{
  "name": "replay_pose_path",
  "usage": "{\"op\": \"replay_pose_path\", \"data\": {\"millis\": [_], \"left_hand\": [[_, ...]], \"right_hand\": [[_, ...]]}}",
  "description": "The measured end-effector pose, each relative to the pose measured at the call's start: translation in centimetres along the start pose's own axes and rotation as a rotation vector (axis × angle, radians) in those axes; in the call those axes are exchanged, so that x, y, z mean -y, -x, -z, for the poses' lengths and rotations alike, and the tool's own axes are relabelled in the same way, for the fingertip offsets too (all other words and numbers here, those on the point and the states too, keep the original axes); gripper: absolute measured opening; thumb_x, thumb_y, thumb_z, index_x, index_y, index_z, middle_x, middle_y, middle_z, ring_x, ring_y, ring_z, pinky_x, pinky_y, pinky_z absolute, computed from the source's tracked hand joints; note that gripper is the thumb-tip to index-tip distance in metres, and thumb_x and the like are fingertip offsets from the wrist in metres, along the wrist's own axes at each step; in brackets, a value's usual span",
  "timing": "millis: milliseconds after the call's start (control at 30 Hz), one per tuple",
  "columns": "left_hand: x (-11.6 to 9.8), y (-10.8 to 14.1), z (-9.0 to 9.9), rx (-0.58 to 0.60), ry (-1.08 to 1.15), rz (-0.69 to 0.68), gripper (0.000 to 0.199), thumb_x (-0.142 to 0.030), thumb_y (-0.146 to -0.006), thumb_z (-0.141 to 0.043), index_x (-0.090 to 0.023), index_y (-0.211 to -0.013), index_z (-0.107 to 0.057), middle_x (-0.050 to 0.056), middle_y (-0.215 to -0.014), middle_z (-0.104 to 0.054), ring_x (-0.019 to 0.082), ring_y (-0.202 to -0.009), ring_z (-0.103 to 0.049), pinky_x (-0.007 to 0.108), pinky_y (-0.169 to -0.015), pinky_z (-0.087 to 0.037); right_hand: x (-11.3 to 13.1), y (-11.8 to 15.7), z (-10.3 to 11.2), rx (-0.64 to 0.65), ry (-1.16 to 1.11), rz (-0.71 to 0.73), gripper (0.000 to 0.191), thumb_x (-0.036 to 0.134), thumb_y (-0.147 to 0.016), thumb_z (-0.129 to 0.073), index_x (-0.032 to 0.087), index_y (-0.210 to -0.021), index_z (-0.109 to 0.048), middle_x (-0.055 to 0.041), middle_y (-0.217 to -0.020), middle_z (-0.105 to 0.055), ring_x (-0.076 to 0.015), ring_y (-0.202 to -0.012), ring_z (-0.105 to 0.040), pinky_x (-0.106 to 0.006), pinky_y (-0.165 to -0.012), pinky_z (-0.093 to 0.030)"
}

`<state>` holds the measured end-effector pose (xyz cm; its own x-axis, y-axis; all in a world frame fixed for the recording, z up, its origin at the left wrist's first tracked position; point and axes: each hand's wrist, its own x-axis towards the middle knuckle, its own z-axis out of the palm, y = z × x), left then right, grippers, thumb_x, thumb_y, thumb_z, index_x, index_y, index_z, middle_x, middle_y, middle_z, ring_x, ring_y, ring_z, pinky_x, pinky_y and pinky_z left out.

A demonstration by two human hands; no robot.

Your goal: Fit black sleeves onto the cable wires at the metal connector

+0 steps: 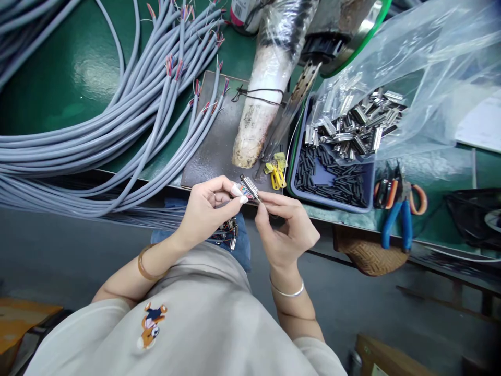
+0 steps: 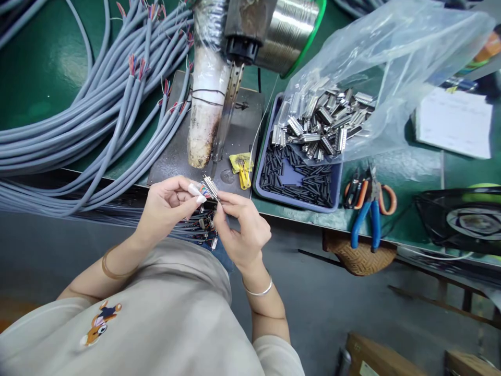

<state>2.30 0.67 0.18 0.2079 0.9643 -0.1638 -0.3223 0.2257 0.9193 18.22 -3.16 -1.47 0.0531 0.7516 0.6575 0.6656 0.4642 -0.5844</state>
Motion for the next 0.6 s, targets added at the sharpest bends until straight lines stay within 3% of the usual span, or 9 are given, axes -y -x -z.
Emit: {"op": "replay_pose_path", "data": {"millis": [200, 600], "left_hand": [[-0.6, -0.7, -0.9, -0.085, -0.162, -0.148, 0.015, -0.012, -0.072, -0.077, -0.016, -0.071, -0.062, -0.002, -0.071, -0.063, 0.004, -0.055, -0.053, 0.015, -0.051, -0.042], [-1.0, -1.1, -1.5, -0.137, -0.198, -0.174, 0.022, -0.014, -0.074, -0.081, -0.017, -0.071, -0.06, -0.006, -0.061, -0.059, 0.003, -0.05, -0.047, 0.016, -0.047, -0.036]], "right_hand": [[-0.2, -1.1, -0.4, -0.018, 0.087, 0.066, 0.021, 0.007, -0.086, -0.073, 0.025, -0.09, -0.061, -0.0002, -0.102, -0.082, -0.0153, -0.085, -0.079, -0.027, -0.075, -0.062], [-0.8, -2.0, -0.6, -0.033, 0.012, 0.027, 0.021, 0.009, -0.085, -0.075, 0.025, -0.092, -0.063, -0.0007, -0.102, -0.082, -0.0165, -0.087, -0.079, -0.03, -0.076, -0.063]]}}
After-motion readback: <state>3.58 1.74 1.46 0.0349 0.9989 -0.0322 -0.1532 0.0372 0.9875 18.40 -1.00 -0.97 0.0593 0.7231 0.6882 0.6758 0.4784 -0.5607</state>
